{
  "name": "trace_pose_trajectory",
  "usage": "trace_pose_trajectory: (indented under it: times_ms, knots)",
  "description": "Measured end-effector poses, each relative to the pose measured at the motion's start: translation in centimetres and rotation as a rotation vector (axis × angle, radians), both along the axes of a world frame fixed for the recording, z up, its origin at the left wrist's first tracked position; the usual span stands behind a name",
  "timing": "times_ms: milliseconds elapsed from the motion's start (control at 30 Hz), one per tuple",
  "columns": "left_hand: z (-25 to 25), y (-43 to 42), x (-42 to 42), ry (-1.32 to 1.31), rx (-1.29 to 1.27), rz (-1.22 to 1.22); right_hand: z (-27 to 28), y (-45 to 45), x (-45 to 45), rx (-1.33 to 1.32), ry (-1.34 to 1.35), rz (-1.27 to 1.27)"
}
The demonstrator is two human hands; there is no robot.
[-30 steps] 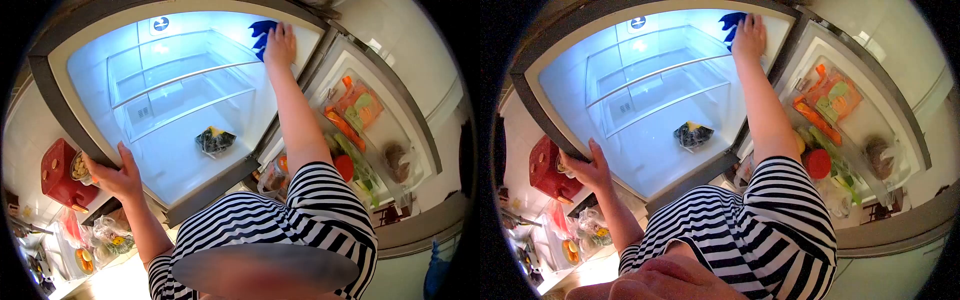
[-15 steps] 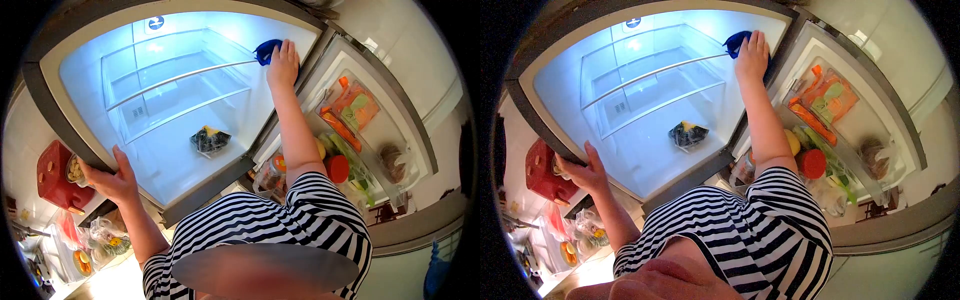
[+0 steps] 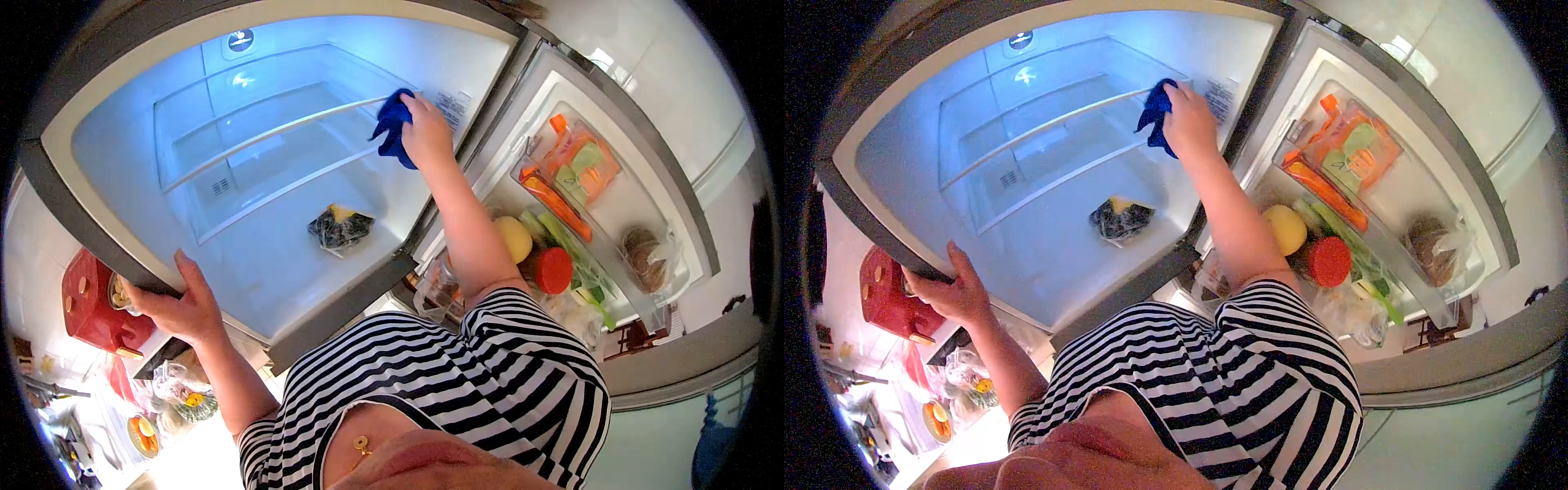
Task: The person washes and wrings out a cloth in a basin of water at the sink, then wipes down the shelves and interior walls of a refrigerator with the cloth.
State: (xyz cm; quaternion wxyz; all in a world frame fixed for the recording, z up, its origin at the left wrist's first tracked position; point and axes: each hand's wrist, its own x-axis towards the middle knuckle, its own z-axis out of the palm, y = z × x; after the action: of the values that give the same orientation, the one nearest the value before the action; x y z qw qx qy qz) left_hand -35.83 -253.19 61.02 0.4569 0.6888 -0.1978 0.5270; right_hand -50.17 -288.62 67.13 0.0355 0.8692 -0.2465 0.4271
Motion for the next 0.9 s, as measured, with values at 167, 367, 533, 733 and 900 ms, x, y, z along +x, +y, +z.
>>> trace_pose_trajectory:
  times_ms: [167, 367, 533, 733, 900]
  knots:
    - [-0.1, 0.1, -0.1, 0.085, 0.028, 0.082, 0.1, -0.6, 5.7, -0.059, -0.312, 0.081]
    - [-0.3, 0.1, 0.1, 0.076, 0.002, 0.011, -2.2, 8.8, 6.7, -0.096, -0.206, 0.700]
    - [2.5, -0.3, -1.2, -0.263, 0.114, 0.214, -8.6, 11.0, 0.7, 0.304, 0.120, 0.861]
    - [2.8, -11.8, -7.7, -0.134, 0.129, -0.947, -16.3, 9.5, -6.5, 0.565, 0.440, 0.758]
    - [5.4, -30.2, -7.5, 0.499, 0.062, -1.604, -18.0, 8.3, -9.3, 0.679, 0.394, 0.750]
